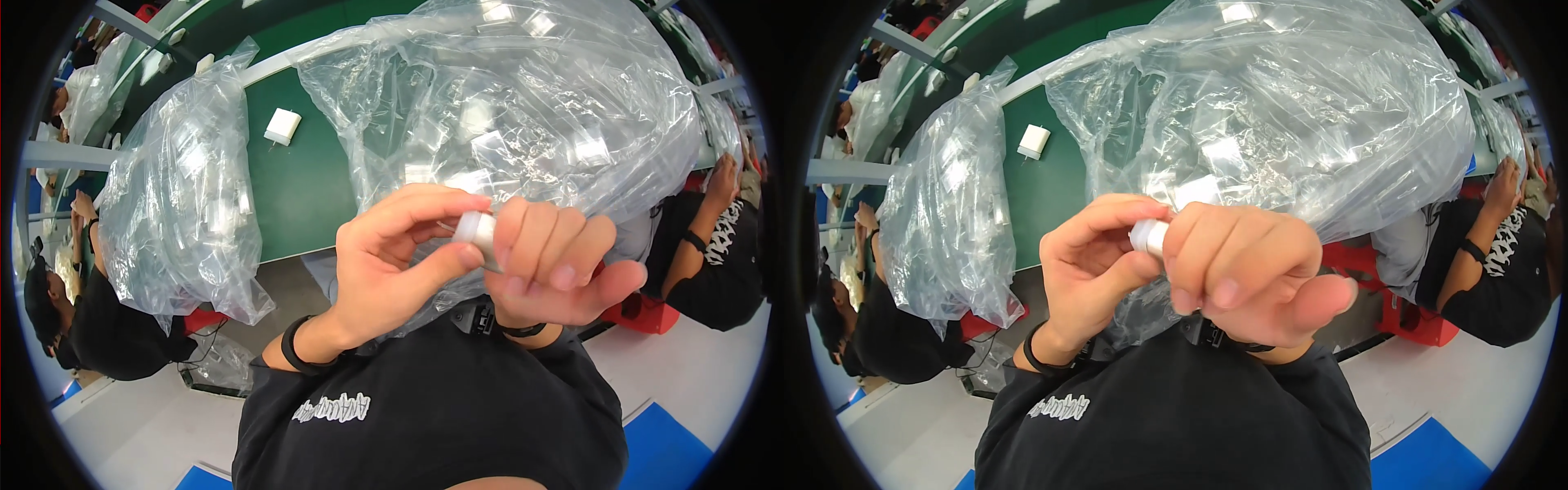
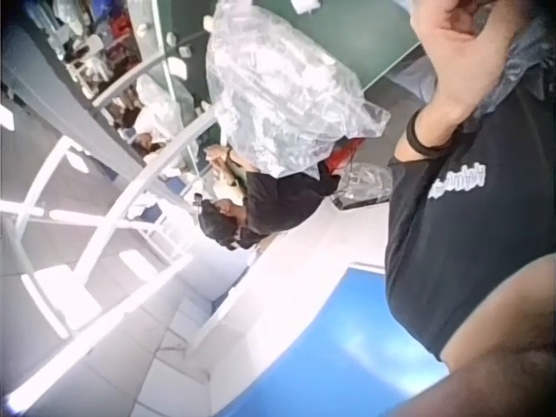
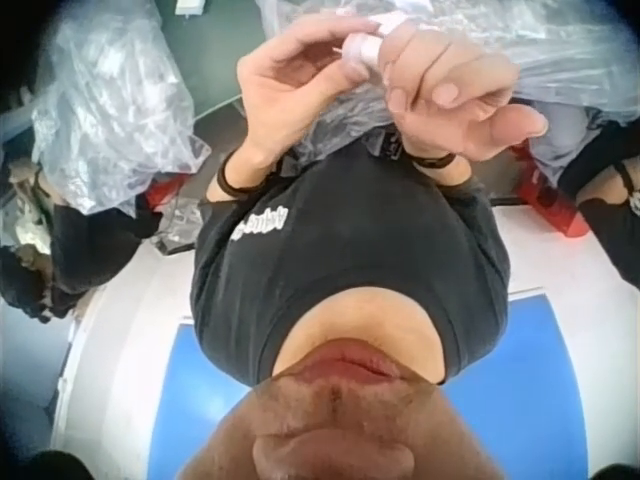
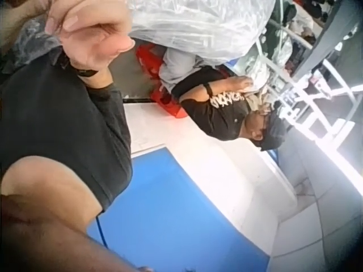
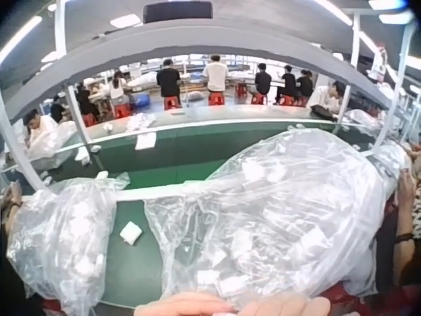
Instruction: Assembling small white and clear plastic components at a manufacturing workstation.
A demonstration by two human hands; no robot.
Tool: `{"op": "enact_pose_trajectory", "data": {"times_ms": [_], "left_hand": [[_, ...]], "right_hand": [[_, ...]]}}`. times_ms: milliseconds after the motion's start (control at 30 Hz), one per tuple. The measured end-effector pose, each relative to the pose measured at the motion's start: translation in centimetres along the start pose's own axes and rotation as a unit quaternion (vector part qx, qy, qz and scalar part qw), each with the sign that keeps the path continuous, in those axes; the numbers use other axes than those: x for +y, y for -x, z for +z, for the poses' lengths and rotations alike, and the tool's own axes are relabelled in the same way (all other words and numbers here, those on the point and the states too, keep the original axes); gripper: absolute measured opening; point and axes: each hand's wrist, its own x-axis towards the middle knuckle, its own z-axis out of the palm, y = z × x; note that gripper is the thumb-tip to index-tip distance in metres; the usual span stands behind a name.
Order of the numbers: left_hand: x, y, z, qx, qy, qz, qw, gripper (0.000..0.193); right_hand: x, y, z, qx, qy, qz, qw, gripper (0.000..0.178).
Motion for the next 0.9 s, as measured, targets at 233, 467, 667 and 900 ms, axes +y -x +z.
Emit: {"op": "enact_pose_trajectory", "data": {"times_ms": [233, 467, 667, 900], "left_hand": [[1.2, -0.3, -0.8, -0.032, -0.117, 0.007, 0.993, 0.021], [2.2, 0.0, -1.4, -0.085, -0.216, 0.038, 0.972, 0.020], [1.9, -0.7, -1.4, -0.075, -0.210, 0.059, 0.973, 0.022], [2.2, -1.3, -2.1, -0.027, 0.045, -0.283, 0.958, 0.022]], "right_hand": [[-0.2, -0.5, -0.7, -0.016, -0.040, -0.001, 0.999, 0.050], [0.6, -0.5, -1.0, -0.071, -0.070, -0.027, 0.995, 0.063], [0.7, 0.1, 0.6, -0.022, -0.001, -0.040, 0.999, 0.050], [0.6, -2.2, -1.8, -0.200, 0.032, -0.003, 0.979, 0.049]]}}
